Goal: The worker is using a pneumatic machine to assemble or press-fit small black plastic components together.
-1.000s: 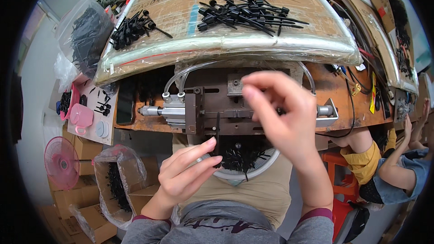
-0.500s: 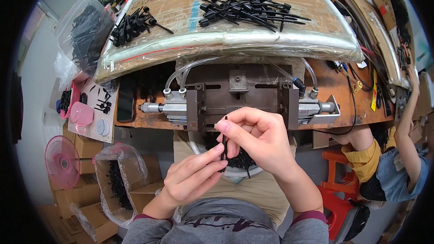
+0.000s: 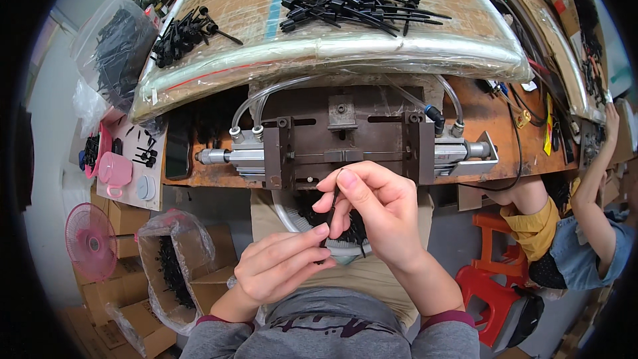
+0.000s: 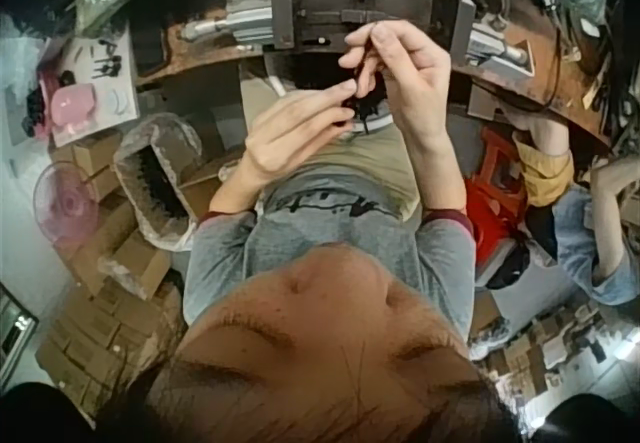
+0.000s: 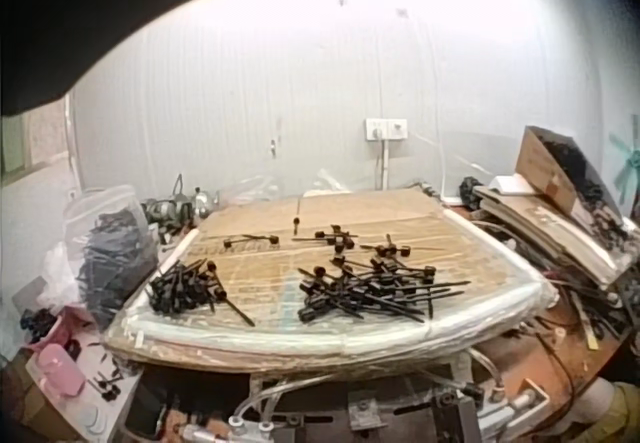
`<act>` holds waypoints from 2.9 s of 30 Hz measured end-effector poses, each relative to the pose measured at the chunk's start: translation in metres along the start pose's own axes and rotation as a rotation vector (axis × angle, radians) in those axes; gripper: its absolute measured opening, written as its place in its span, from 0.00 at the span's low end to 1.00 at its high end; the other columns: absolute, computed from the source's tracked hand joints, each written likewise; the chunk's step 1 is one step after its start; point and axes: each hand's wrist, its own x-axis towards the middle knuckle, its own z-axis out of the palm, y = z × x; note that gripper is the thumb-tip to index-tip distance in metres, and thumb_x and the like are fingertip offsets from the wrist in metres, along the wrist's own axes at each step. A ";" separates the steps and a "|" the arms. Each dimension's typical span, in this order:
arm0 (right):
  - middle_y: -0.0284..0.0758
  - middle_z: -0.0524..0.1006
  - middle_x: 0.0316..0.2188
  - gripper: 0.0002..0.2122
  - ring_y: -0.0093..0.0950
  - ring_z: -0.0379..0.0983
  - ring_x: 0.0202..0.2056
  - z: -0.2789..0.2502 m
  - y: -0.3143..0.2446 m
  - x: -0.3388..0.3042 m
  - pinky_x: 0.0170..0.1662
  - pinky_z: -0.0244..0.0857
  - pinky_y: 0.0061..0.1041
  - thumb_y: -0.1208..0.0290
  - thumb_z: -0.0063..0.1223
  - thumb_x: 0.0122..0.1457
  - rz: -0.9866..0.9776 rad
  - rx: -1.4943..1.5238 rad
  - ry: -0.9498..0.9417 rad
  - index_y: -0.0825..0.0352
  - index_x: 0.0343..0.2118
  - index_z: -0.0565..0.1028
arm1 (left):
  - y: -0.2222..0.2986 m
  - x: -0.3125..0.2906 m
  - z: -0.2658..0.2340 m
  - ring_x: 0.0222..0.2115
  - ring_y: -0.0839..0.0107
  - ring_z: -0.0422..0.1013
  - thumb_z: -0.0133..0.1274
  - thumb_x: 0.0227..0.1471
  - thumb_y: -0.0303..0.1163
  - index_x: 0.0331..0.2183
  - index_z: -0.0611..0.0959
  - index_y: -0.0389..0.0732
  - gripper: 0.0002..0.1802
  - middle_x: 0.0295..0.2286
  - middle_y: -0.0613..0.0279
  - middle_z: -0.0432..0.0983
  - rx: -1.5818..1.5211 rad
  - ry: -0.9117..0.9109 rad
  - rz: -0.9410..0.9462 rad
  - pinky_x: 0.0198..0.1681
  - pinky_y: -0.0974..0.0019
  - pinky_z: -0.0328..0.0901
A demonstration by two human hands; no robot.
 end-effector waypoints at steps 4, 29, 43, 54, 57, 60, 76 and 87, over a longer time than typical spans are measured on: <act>0.42 0.80 0.27 0.13 0.22 0.74 0.19 0.000 0.003 -0.002 0.23 0.67 0.17 0.69 0.44 0.68 -0.016 0.036 0.011 0.76 0.37 0.76 | 0.000 0.000 0.002 0.31 0.65 0.78 0.71 0.32 0.25 0.33 0.85 0.35 0.19 0.42 0.52 0.79 -0.033 -0.003 -0.011 0.33 0.69 0.74; 0.42 0.79 0.27 0.13 0.23 0.75 0.19 0.001 0.011 -0.010 0.23 0.68 0.18 0.69 0.43 0.68 -0.021 0.073 0.035 0.76 0.37 0.76 | -0.001 -0.005 0.000 0.31 0.64 0.78 0.72 0.31 0.25 0.32 0.85 0.35 0.19 0.41 0.53 0.80 -0.005 -0.039 -0.022 0.32 0.68 0.75; 0.43 0.80 0.28 0.12 0.23 0.76 0.20 0.001 0.017 -0.015 0.24 0.69 0.18 0.72 0.43 0.68 -0.038 0.048 0.009 0.77 0.37 0.76 | -0.004 -0.005 0.003 0.31 0.64 0.78 0.71 0.31 0.24 0.32 0.85 0.34 0.19 0.41 0.53 0.80 -0.054 -0.029 -0.062 0.32 0.68 0.75; 0.34 0.79 0.28 0.08 0.16 0.73 0.24 0.001 0.015 -0.018 0.25 0.65 0.14 0.76 0.52 0.64 0.081 0.025 -0.021 0.75 0.38 0.79 | -0.006 -0.003 0.001 0.31 0.64 0.78 0.71 0.32 0.24 0.32 0.85 0.33 0.18 0.41 0.53 0.80 0.003 -0.011 -0.064 0.33 0.68 0.74; 0.33 0.78 0.27 0.06 0.16 0.73 0.23 -0.007 0.004 -0.015 0.25 0.65 0.14 0.77 0.54 0.62 0.076 -0.214 -0.055 0.74 0.34 0.80 | -0.008 0.000 0.003 0.32 0.64 0.78 0.70 0.33 0.24 0.32 0.85 0.32 0.18 0.42 0.51 0.79 -0.014 -0.013 -0.071 0.34 0.68 0.74; 0.32 0.79 0.26 0.03 0.15 0.73 0.22 -0.009 -0.020 0.008 0.24 0.65 0.15 0.78 0.58 0.57 -0.205 -0.735 0.137 0.71 0.32 0.81 | -0.012 0.007 0.009 0.34 0.64 0.78 0.69 0.34 0.24 0.31 0.84 0.32 0.16 0.43 0.51 0.78 -0.004 -0.018 -0.164 0.35 0.68 0.74; 0.44 0.78 0.25 0.10 0.41 0.76 0.31 -0.001 -0.108 0.191 0.38 0.70 0.34 0.75 0.61 0.41 -0.312 -1.884 0.030 0.73 0.28 0.79 | -0.036 0.026 0.049 0.22 0.71 0.75 0.66 0.36 0.28 0.30 0.82 0.37 0.14 0.46 0.53 0.78 0.465 -0.142 -0.066 0.25 0.71 0.65; 0.39 0.79 0.21 0.11 0.26 0.78 0.23 -0.013 -0.147 0.173 0.30 0.72 0.24 0.73 0.61 0.43 -0.189 -1.526 0.031 0.75 0.28 0.79 | -0.038 0.027 0.047 0.18 0.72 0.73 0.67 0.37 0.29 0.29 0.82 0.40 0.12 0.47 0.55 0.78 0.422 -0.152 -0.091 0.22 0.73 0.64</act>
